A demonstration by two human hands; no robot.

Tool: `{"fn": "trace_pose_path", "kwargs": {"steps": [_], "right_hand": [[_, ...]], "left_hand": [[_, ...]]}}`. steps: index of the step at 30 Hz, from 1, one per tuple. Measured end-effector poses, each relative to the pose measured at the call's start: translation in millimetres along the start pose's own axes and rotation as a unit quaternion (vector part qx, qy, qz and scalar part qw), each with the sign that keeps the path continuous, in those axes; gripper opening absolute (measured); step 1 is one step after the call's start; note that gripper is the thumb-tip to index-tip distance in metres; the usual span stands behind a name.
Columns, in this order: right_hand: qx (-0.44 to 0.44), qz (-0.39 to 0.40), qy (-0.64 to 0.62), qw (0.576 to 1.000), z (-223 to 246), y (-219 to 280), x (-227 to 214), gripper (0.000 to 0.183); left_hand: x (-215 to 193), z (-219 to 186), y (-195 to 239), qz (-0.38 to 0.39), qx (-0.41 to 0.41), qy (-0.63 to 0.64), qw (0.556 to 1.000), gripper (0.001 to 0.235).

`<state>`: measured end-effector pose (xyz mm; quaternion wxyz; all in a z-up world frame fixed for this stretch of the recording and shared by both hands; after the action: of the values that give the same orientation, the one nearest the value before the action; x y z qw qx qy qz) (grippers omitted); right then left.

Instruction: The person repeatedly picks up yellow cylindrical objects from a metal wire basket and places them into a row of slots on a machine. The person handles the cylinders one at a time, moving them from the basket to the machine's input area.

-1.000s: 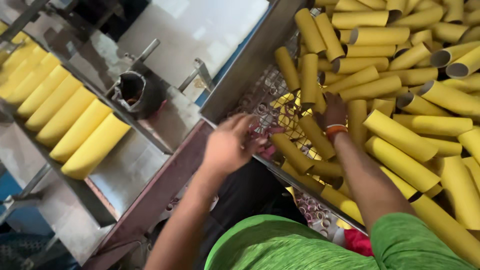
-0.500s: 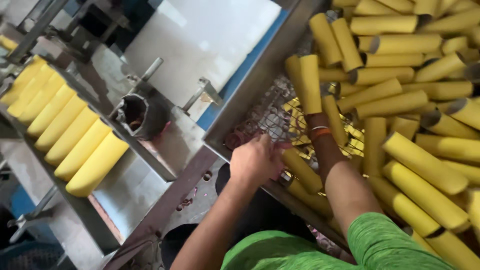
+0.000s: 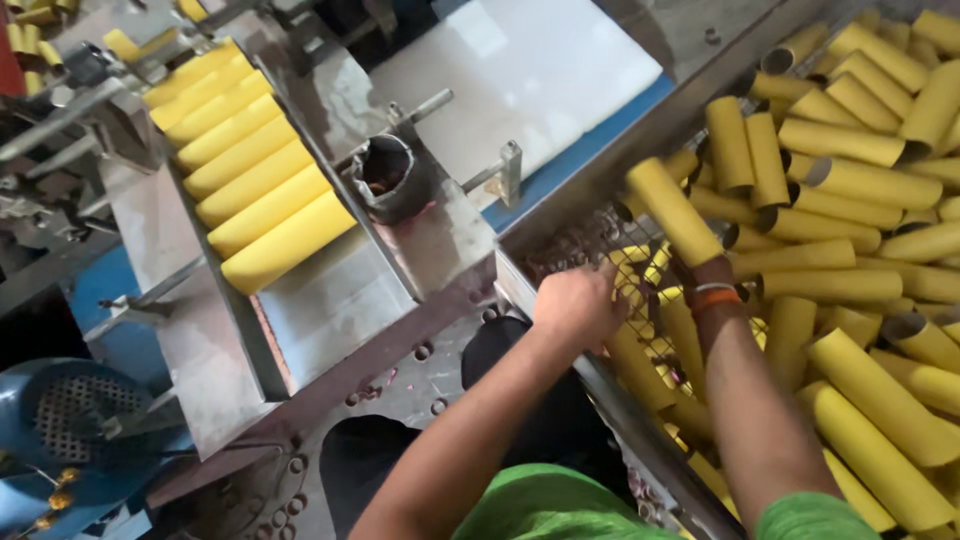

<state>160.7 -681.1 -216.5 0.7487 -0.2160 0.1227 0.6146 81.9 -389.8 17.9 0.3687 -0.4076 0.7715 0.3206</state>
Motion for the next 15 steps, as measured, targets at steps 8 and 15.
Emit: {"fn": "trace_pose_path", "kwargs": {"steps": [8,15], "right_hand": [[0.058,0.019,-0.22,0.974,155,11,-27,0.028],[-0.004,0.333,-0.224,0.916,343,66,89,0.039]], "left_hand": [[-94,-27,70,-0.373,0.179,-0.106,0.904,0.068],[-111,76,117,-0.299,0.048,-0.23,0.925,0.053]]}}
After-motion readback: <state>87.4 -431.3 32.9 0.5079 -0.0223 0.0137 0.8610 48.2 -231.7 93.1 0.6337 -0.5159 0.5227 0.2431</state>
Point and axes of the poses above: each hand's wrist, its own y-axis away from the middle knuckle, its own x-axis out of the palm, z = x × y, the point moved 9 cm from there along -y, towards the middle knuckle, and after that the axes turned 2 degrees about -y, right-handed, at the moved point
